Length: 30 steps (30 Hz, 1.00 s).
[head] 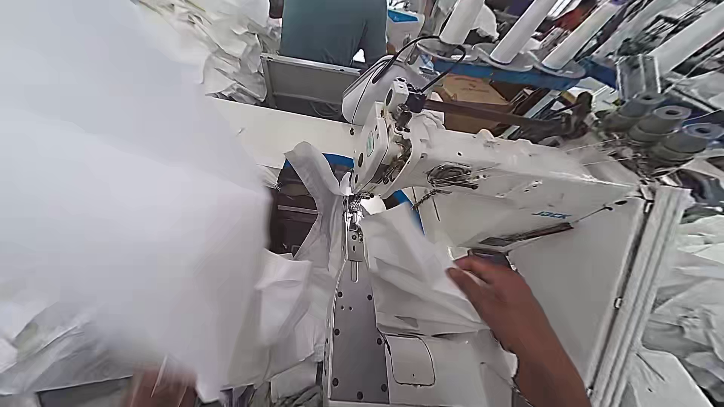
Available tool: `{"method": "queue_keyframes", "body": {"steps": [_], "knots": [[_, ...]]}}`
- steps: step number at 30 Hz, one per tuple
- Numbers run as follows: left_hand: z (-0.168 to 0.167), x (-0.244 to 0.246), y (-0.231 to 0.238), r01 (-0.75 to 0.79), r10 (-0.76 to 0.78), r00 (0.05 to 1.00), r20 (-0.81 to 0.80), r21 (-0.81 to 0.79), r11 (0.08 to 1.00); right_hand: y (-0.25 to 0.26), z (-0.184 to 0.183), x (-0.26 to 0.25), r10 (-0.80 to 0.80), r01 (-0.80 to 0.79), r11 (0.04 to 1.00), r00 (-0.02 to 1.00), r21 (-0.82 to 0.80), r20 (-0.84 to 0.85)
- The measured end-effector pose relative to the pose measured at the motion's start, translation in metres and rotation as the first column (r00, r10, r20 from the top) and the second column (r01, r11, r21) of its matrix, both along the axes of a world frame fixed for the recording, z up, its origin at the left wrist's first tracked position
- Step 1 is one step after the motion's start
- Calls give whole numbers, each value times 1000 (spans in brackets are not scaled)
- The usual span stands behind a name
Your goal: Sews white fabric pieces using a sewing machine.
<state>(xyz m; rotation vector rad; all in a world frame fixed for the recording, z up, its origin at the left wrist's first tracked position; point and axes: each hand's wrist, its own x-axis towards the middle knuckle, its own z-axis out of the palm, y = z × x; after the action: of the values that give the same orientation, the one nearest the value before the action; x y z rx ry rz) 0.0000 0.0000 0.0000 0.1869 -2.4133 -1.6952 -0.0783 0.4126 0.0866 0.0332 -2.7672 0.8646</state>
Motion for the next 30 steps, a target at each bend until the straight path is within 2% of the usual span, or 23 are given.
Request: {"method": "queue_keyframes", "body": {"steps": [1, 2, 3, 4, 5, 6, 7, 8, 10, 12, 14, 15, 16, 17, 18, 19, 20, 21, 22, 24, 27, 29, 30], "knots": [[-10, -44, 34, 14, -28, 999, 32, 361, 932, 24, -1, 3, -98, 95, 992, 995, -89, -32], [-8, -87, 67, 48, -88, 996, 33, 625, 779, 39, -3, 3, -202, 187, 957, 978, -221, -47], [1, -122, 96, 56, -147, 988, 48, 774, 631, 45, -4, -1, -310, 274, 896, 949, -350, -50], [9, -144, 113, 70, -226, 971, 77, 813, 578, 44, -5, -5, -425, 373, 850, 903, -372, -66], [14, -160, 120, 115, -284, 952, 112, 731, 673, 39, -3, -9, -501, 456, 842, 859, -289, -102], [17, -174, 120, 176, -302, 939, 164, 527, 831, 30, 1, -12, -507, 485, 859, 848, -161, -154], [21, -189, 115, 248, -299, 933, 203, 240, 939, 15, 3, -18, -458, 464, 885, 866, -19, -201], [31, -200, 109, 318, -304, 927, 219, -32, 948, -7, -1, -27, -352, 386, 916, 903, 105, -248], [63, -190, 118, 450, -370, 892, 261, -418, 789, -58, -20, -41, -7, 127, 934, 941, 335, -337], [61, -152, 139, 394, -425, 896, 127, -667, 632, -94, -43, -61, 327, -88, 852, 859, 516, -395], [18, -117, 131, 119, -308, 941, -137, -720, 684, -95, -50, -80, 387, -131, 824, 840, 551, -379], [2, -104, 112, 43, -210, 966, -149, -709, 704, -88, -48, -87, 348, -128, 844, 870, 521, -349], [-2, -89, 90, 112, -176, 984, -20, -700, 705, -80, -47, -93, 316, -131, 869, 888, 476, -333], [5, -73, 72, 291, -245, 955, 165, -674, 679, -73, -50, -95, 310, -150, 880, 900, 450, -307], [20, -56, 62, 530, -413, 847, 336, -596, 603, -70, -58, -91, 325, -190, 882, 908, 431, -265], [36, -40, 63, 722, -614, 684, 394, -485, 493, -69, -66, -81, 344, -238, 879, 916, 413, -205], [47, -37, 71, 811, -774, 553, 308, -412, 415, -71, -72, -75, 364, -281, 878, 918, 388, -157], [52, -50, 82, 823, -839, 512, 184, -384, 418, -78, -77, -76, 382, -300, 879, 909, 371, -168], [49, -72, 93, 790, -829, 555, 70, -357, 499, -86, -81, -74, 395, -308, 882, 896, 357, -204], [11, -125, 124, 594, -647, 749, -142, -286, 752, -88, -71, -66, 367, -296, 907, 904, 300, -218], [-11, -138, 174, 400, -408, 912, -28, -152, 904, -34, -30, -65, 46, -27, 946, 998, 324, -50], [-12, -136, 185, 329, -324, 944, 60, -165, 930, 8, -22, -70, -140, 128, 902, 990, 413, 0], [-12, -139, 187, 351, -338, 936, 101, -186, 918, 15, -25, -69, -146, 138, 889, 989, 436, -17]]}}
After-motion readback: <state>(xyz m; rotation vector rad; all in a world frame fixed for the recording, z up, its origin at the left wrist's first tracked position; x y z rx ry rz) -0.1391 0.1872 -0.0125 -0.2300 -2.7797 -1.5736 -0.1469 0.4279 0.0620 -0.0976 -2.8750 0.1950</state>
